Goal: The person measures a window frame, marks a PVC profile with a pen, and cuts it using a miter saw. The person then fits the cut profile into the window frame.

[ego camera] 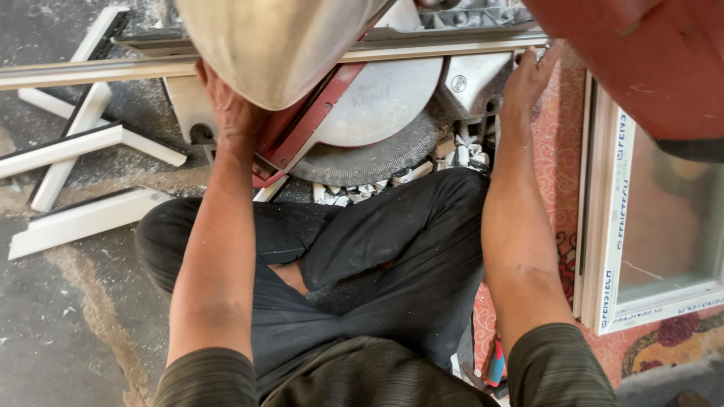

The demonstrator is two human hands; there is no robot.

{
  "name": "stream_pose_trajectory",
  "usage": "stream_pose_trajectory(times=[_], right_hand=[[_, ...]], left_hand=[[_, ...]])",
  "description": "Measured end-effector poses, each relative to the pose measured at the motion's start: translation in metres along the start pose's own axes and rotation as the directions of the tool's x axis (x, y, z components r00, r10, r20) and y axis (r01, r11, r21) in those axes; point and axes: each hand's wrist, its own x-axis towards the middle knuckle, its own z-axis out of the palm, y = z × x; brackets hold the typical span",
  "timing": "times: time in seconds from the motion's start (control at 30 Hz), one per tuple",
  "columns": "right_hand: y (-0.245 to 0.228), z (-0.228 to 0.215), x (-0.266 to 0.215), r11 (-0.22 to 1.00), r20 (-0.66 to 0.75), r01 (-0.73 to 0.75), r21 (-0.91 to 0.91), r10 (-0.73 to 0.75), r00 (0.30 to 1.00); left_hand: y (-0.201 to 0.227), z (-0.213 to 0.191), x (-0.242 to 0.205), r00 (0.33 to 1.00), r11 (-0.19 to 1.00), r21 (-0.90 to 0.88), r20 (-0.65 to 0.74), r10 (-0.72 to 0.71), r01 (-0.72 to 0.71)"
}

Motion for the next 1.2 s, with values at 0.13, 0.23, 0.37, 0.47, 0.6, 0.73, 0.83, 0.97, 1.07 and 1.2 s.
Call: stream_pose_trajectory(times=[0.13, 0.23, 0.37, 0.47, 0.6, 0.73, 0.83, 0.97, 1.07, 1.2], right_hand=[[-0.002, -0.006, -0.002, 0.993, 0.012, 0.025, -0.111, -0.024, 1.0], [-0.011, -0.003, -0.008, 0.989, 0.043, 0.055, -0.139, -0.05, 0.998], [-0.026, -0.004, -0.015, 0.989, 0.085, 0.038, -0.141, -0.026, 0.996], [-0.034, -0.004, -0.019, 0.983, 0.104, 0.022, -0.185, -0.002, 0.995], [-0.036, -0.005, -0.02, 0.987, 0.142, 0.053, -0.15, -0.032, 0.989], [-0.035, -0.004, -0.018, 0.978, 0.155, 0.032, -0.207, 0.0, 0.988], [-0.033, -0.006, -0.02, 0.978, 0.164, 0.067, -0.199, -0.034, 0.986], [-0.039, 0.002, -0.021, 0.985, 0.169, 0.053, -0.165, -0.025, 0.985], [-0.044, 0.0, -0.021, 0.962, 0.14, -0.01, -0.272, 0.05, 0.989], [-0.046, 0.002, -0.02, 0.954, 0.155, -0.035, -0.298, 0.084, 0.984]], left_hand=[[0.014, -0.015, 0.0, 0.986, 0.988, -0.114, 0.143, -0.084, 0.101], [0.025, -0.037, 0.008, 0.999, 0.999, -0.053, 0.043, 0.005, -0.002], [0.038, -0.062, 0.018, 1.0, 0.993, -0.116, 0.009, 0.023, -0.021], [0.042, -0.074, 0.02, 1.0, 0.992, -0.124, -0.014, 0.027, -0.029], [0.044, -0.084, 0.022, 1.0, 0.987, -0.163, -0.027, 0.01, -0.014], [0.047, -0.092, 0.027, 0.997, 0.974, -0.225, -0.074, 0.018, -0.035], [0.043, -0.099, 0.025, 0.995, 0.959, -0.268, -0.076, 0.068, -0.087], [0.028, -0.098, 0.023, 0.986, 0.945, -0.286, -0.094, 0.135, -0.157], [0.024, -0.081, 0.019, 0.992, 0.951, -0.288, -0.094, 0.086, -0.11], [-0.003, -0.083, 0.005, 0.993, 0.952, -0.282, 0.058, -0.105, 0.117]])
